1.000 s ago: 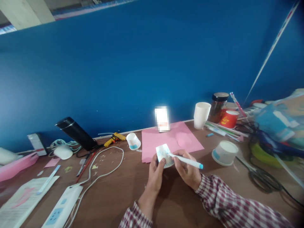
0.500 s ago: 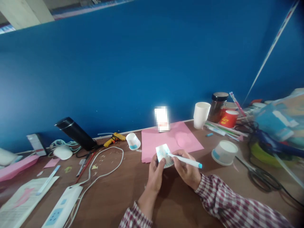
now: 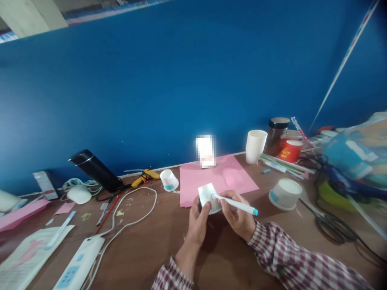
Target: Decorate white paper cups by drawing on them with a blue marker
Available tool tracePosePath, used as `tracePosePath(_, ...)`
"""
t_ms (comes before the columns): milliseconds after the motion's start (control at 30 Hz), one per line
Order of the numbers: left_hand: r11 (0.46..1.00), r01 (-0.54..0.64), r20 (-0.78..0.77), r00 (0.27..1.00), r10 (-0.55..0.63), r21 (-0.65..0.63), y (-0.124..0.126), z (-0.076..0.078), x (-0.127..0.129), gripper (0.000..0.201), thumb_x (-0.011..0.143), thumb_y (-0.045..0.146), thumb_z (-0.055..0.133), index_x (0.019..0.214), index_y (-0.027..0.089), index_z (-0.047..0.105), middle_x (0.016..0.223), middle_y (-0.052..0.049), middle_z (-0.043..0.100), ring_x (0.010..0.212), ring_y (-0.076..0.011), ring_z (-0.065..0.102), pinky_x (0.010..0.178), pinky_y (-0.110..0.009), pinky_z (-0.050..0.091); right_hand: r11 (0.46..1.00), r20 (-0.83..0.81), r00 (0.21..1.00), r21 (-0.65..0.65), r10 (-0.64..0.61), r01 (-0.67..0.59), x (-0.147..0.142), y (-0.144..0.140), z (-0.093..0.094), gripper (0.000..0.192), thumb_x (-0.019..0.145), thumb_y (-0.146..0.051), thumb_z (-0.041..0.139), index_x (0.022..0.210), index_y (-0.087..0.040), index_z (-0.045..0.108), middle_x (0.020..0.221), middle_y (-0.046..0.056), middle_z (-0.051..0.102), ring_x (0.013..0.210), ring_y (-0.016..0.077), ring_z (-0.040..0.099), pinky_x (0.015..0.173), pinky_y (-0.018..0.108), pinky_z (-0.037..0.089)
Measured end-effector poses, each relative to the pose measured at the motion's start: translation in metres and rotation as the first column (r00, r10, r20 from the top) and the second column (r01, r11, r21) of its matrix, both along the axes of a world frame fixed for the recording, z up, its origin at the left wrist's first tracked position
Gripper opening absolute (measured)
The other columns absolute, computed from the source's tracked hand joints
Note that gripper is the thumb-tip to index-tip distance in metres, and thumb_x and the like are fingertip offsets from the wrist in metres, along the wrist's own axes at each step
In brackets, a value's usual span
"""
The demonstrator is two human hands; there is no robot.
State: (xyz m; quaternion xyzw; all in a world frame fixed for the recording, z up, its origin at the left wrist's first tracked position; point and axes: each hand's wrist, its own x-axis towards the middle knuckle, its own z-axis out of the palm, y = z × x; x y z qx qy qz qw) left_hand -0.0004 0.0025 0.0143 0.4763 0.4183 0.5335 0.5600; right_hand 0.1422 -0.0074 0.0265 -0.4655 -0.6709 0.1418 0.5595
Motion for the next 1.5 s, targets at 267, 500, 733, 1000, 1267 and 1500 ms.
tracePosePath(267, 1.000, -0.009, -0.008, 1.000, 0.009, 0.014, 0.001, -0.002, 0.000, 0.039, 0.080, 0.042, 0.061, 0.108, 0.014, 0.061, 0.101, -0.009, 0.067, 0.093, -0.0222, 0.062, 0.085, -0.032, 0.047, 1.000, -0.004, 1.000, -0.022, 0.012, -0.012, -0.001, -0.001, 0.002, 0.009, 0.088, -0.023, 0.050, 0.091, -0.018, 0.057, 0.080, 0.005, 0.064, 0.070, 0.0161, 0.063, 0.067, 0.027, 0.053)
tracePosePath(500, 1.000, -0.024, 0.004, 1.000, 0.024, 0.018, 0.002, -0.007, 0.001, 0.039, 0.080, 0.041, 0.061, 0.109, 0.014, 0.060, 0.102, -0.009, 0.067, 0.093, -0.0225, 0.061, 0.084, -0.032, 0.046, 1.000, 0.018, 1.000, -0.003, -0.006, 0.006, 0.000, 0.001, 0.001, 0.009, 0.087, -0.024, 0.051, 0.090, -0.018, 0.058, 0.078, 0.004, 0.064, 0.070, 0.0161, 0.063, 0.067, 0.026, 0.052)
tracePosePath(733, 0.999, -0.009, -0.030, 1.000, 0.010, 0.034, 0.002, -0.003, 0.000, 0.038, 0.082, 0.039, 0.059, 0.110, 0.013, 0.059, 0.103, -0.010, 0.066, 0.093, -0.0222, 0.060, 0.086, -0.033, 0.046, 1.000, 0.031, 0.999, 0.012, -0.026, 0.026, 0.000, 0.001, 0.000, 0.009, 0.088, -0.023, 0.050, 0.089, -0.018, 0.057, 0.077, 0.004, 0.065, 0.069, 0.0162, 0.063, 0.066, 0.026, 0.052)
tracePosePath(1000, 1.000, -0.013, 0.028, 1.000, 0.013, -0.003, 0.001, -0.009, 0.000, 0.038, 0.082, 0.037, 0.060, 0.112, 0.014, 0.057, 0.103, -0.009, 0.067, 0.095, -0.0225, 0.061, 0.087, -0.033, 0.046, 0.998, 0.035, 0.998, -0.024, -0.050, 0.050, 0.001, 0.001, 0.001, 0.011, 0.088, -0.026, 0.050, 0.088, -0.018, 0.057, 0.076, 0.005, 0.065, 0.070, 0.0172, 0.063, 0.064, 0.027, 0.051)
tracePosePath(1267, 1.000, -0.021, 0.030, 0.999, 0.021, 0.005, 0.000, -0.008, 0.000, 0.037, 0.082, 0.038, 0.060, 0.111, 0.015, 0.058, 0.103, -0.008, 0.067, 0.095, -0.0223, 0.061, 0.086, -0.032, 0.047, 0.998, 0.051, 0.997, -0.010, -0.060, 0.061, 0.002, 0.002, 0.004, 0.012, 0.088, -0.026, 0.050, 0.088, -0.018, 0.057, 0.075, 0.005, 0.065, 0.067, 0.0169, 0.063, 0.062, 0.026, 0.051)
tracePosePath(1500, 1.000, -0.023, 0.030, 0.999, 0.023, -0.007, 0.001, -0.010, 0.000, 0.040, 0.082, 0.038, 0.060, 0.115, 0.015, 0.057, 0.104, -0.008, 0.067, 0.096, -0.0220, 0.061, 0.086, -0.032, 0.047, 0.998, 0.052, 0.997, -0.012, -0.059, 0.060, 0.002, 0.002, 0.003, 0.013, 0.089, -0.027, 0.049, 0.088, -0.017, 0.058, 0.075, 0.005, 0.066, 0.068, 0.0172, 0.063, 0.062, 0.026, 0.050)
